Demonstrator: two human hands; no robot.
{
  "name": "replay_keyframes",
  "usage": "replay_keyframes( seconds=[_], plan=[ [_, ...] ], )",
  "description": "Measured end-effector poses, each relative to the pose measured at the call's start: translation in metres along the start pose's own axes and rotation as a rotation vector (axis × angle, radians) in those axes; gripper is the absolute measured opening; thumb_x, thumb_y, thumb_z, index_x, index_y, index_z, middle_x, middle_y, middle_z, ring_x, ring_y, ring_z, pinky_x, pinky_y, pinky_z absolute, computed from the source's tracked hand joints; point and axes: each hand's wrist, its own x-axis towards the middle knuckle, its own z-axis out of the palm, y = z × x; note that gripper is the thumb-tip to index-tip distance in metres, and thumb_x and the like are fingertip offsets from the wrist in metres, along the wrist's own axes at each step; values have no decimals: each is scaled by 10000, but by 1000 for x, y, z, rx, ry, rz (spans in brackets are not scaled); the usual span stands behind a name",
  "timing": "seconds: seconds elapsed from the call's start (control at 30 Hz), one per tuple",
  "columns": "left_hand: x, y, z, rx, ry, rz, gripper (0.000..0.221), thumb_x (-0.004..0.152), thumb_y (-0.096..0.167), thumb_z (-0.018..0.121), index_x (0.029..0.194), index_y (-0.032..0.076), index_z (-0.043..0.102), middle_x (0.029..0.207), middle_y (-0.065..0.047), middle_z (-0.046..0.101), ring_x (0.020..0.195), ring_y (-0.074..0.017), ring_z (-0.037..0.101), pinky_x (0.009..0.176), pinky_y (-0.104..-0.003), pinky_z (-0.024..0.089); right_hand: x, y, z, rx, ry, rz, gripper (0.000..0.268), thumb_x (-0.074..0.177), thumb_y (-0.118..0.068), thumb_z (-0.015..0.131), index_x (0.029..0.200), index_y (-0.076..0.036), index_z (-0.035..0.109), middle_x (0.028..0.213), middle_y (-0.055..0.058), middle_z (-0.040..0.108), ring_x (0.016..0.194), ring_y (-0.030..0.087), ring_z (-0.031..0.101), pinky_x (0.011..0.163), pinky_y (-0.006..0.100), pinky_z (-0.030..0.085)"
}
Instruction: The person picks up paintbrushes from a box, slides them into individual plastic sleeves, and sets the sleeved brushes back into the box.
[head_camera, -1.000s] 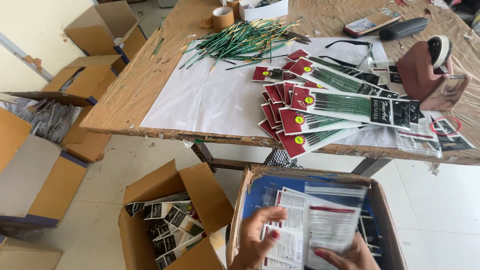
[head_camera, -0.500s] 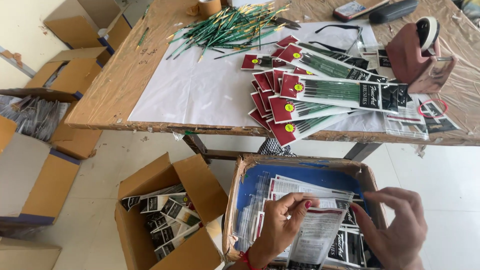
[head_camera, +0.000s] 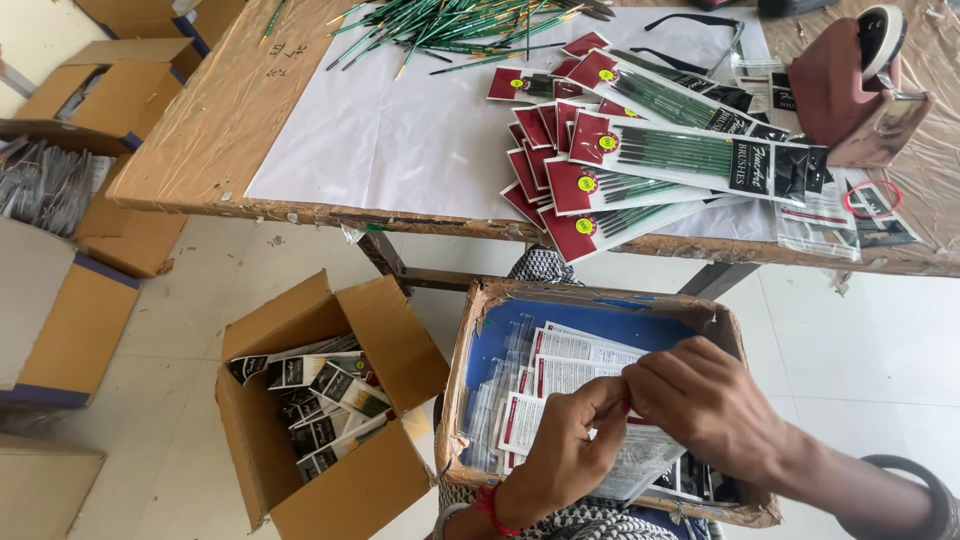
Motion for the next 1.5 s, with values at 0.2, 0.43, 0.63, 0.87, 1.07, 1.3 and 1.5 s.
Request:
replay_keyframes(
  seconds=[0.2,0.43,0.63,0.87,1.07,1.3,1.5],
  plan=[
    [-1,13,1,118,-65,80,318,1075,22,487,1345,-113,590,1062,-262,734,720,-185,708,595,-296,553,-19,2,-15,327,227,377,183,753,-128,797,926,-70,780,903,42,770,783,145,722,668,308,586],
    [-4,9,-24,-51,25,4,369,1085,63,463,1417,-93,508,1283,-250,700,1220,-286,697,953,-362,628,-140,86,36,14,137,1176,180,1033,-34,690,1195,-58,764,1105,128,768,873,225,763,728,313,617],
    [4,11,-22,-88,8,-80,366,1086,77,487,1408,-88,541,1280,-254,718,1185,-274,710,914,-321,609,-59,-6,19,1093,274,847,308,889,-56,619,1191,-22,668,1113,108,758,1075,187,702,907,312,564],
    [-5,2,-38,251,93,-339,218,1026,102,659,1132,-58,764,820,-243,794,665,-286,667,587,-348,501,-64,2,64,1065,205,883,78,854,-52,778,862,25,767,874,135,784,818,183,748,738,323,616],
    [-4,-14,-56,275,27,105,122,996,94,712,1050,-11,743,876,-135,787,744,-133,764,626,-245,639,-70,22,68,1091,153,751,59,830,-66,756,840,-8,749,822,97,763,777,164,726,691,310,623],
    [2,-14,-77,103,-181,304,195,912,1,653,1064,69,754,956,-104,785,810,-161,759,730,-305,638,-58,27,42,1325,132,288,128,900,-4,678,879,-3,804,855,118,778,802,222,750,692,332,588],
    [2,-14,-74,267,-111,226,131,835,44,739,966,48,740,872,-94,774,745,-152,738,690,-290,603,-61,17,54,1026,126,332,112,787,-51,752,891,-57,792,902,74,791,843,165,758,720,297,598]
  ],
)
